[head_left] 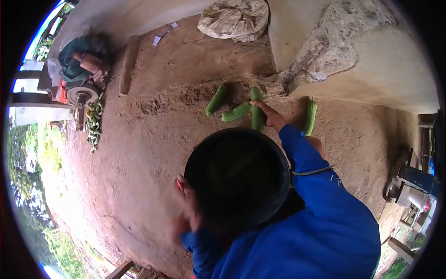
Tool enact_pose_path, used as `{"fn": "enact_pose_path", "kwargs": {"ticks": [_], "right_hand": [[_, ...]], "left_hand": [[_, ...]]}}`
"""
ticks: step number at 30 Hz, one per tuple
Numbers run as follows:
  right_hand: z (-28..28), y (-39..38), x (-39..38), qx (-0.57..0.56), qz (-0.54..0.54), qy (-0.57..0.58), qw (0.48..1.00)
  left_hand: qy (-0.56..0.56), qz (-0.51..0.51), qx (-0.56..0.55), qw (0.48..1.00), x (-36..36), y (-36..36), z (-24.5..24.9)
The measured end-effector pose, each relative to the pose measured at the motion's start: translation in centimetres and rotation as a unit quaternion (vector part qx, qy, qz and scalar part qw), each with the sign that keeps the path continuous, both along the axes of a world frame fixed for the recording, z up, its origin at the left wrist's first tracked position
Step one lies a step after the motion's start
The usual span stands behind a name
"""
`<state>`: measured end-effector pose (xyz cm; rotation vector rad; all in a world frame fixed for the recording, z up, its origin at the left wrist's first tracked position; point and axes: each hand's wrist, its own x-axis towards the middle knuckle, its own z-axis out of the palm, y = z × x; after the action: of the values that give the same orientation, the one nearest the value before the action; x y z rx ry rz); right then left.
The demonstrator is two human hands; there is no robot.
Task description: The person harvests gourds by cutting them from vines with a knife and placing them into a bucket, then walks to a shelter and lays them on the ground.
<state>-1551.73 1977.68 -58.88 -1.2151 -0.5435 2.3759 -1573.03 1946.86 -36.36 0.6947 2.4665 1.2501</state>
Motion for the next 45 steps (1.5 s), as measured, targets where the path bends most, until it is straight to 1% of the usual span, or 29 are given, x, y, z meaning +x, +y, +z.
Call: {"fn": "enact_pose_path", "kwargs": {"ticks": [1, 3, 7, 9, 10, 11, 12, 13, 15, 16, 18, 19, 21, 22, 24, 25, 27, 28, 29, 30, 32, 33, 35, 36, 37, 39, 42, 43, 45], "right_hand": [[-0.4, -0.4, -0.7, -0.002, -0.005, 0.001, 1.0], [-0.5, -0.6, -2.2, -0.07, -0.023, 0.02, 0.997], [-0.8, 0.1, -4.4, -0.065, 0.007, -0.008, 0.998], [0.8, 0.4, -4.9, 0.071, 0.1, -0.146, 0.982], [-0.3, 0.8, -4.8, 0.073, 0.101, -0.142, 0.982], [-3.1, 1.4, -4.3, 0.355, 0.166, -0.114, 0.913], [-5.6, 1.9, -4.5, 0.605, 0.215, -0.077, 0.762], [-7.6, 2.7, -5.5, 0.606, 0.215, -0.073, 0.762], [-7.4, 3.8, -7.5, 0.537, 0.203, -0.006, 0.819], [-7.3, 4.2, -7.7, 0.537, 0.202, -0.002, 0.819], [1.9, 4.2, -8.0, 0.29, 0.12, -0.011, 0.949], [2.2, 4.1, -8.3, 0.285, 0.122, -0.012, 0.95], [1.8, 4.8, -7.6, 0.268, 0.093, -0.081, 0.955], [1.5, 4.9, -6.7, 0.247, 0.105, -0.108, 0.957], [1.3, 4.0, -3.0, 0.262, 0.124, -0.168, 0.942], [1.3, 3.7, -1.1, 0.282, 0.146, -0.213, 0.924], [-0.9, 1.8, 2.7, 0.265, 0.107, -0.264, 0.921], [-1.2, 1.2, 4.7, 0.25, 0.11, -0.332, 0.903], [-0.8, 0.8, 6.3, 0.231, 0.112, -0.398, 0.88], [-0.5, 0.5, 8.0, 0.223, 0.106, -0.406, 0.88], [0.3, 0.4, 11.1, 0.152, 0.171, -0.404, 0.886], [-1.3, 0.2, 12.8, 0.144, 0.169, -0.409, 0.885], [-4.1, -0.2, 15.1, 0.186, 0.185, -0.563, 0.784], [0.0, -0.9, 14.8, 0.168, 0.186, -0.613, 0.75], [0.3, -1.4, 15.5, 0.162, 0.195, -0.616, 0.746], [0.7, -1.6, 16.3, 0.191, 0.109, -0.716, 0.663], [3.3, -1.0, 17.6, 0.119, 0.122, -0.716, 0.677], [1.9, -1.1, 19.0, 0.117, 0.131, -0.718, 0.673], [-2.9, -0.3, 21.5, 0.232, 0.095, -0.54, 0.803]], "left_hand": [[0.001, -0.005, -0.002, 1.0, 0.2, 0.0, 0.2], [0.038, -0.016, 0.007, 0.999, 0.7, 0.4, 1.3], [0.095, -0.015, -0.027, 0.995, -0.1, -0.2, 0.8], [-0.062, -0.053, -0.245, 0.966, -1.5, -1.1, 1.3], [-0.058, -0.051, -0.244, 0.967, -1.5, -1.2, 1.1], [-0.047, -0.041, -0.224, 0.972, -1.4, -1.3, 0.6], [-0.038, -0.031, -0.205, 0.977, -1.4, -1.2, 0.3], [-0.035, -0.028, -0.206, 0.978, -1.4, -1.0, 0.6], [-0.083, -0.011, -0.25, 0.965, -1.5, -0.4, 1.3], [-0.081, -0.009, -0.251, 0.964, -1.5, -0.6, 0.9], [-0.029, 0.0, -0.194, 0.981, -1.3, -1.5, -0.4], [-0.031, 0.002, -0.198, 0.98, -1.1, -1.2, -0.3], [0.097, -0.009, -0.028, 0.995, -0.4, 0.0, -0.3], [0.087, -0.014, -0.03, 0.996, -0.8, -0.3, -0.6], [-0.053, 0.013, -0.047, 0.997, -2.3, -1.0, -0.9], [-0.066, 0.002, -0.046, 0.997, -2.2, -1.1, -0.8], [-0.046, -0.059, -0.185, 0.98, -1.8, -0.4, 1.4], [0.052, 0.0, -0.038, 0.998, -1.7, -0.4, -1.1], [0.046, -0.008, -0.039, 0.998, -1.8, -0.4, -1.2], [0.053, -0.022, -0.057, 0.997, -1.9, -0.9, -0.8], [0.054, -0.063, -0.099, 0.992, -1.8, -0.3, 0.8], [0.049, -0.07, -0.103, 0.991, -1.9, 0.0, 0.5], [0.062, -0.005, -0.149, 0.987, -2.6, 0.1, -0.2], [0.076, -0.018, -0.137, 0.987, -2.6, -0.2, -0.2], [0.075, -0.02, -0.131, 0.988, -2.6, -0.2, -0.2], [0.06, -0.013, -0.13, 0.99, -2.5, -0.1, 0.1], [0.04, 0.0, -0.137, 0.99, -2.2, 0.2, 0.3], [0.033, 0.002, -0.14, 0.99, -2.1, 0.2, 0.4], [0.027, 0.011, -0.143, 0.989, -2.0, 0.2, 0.5]]}}
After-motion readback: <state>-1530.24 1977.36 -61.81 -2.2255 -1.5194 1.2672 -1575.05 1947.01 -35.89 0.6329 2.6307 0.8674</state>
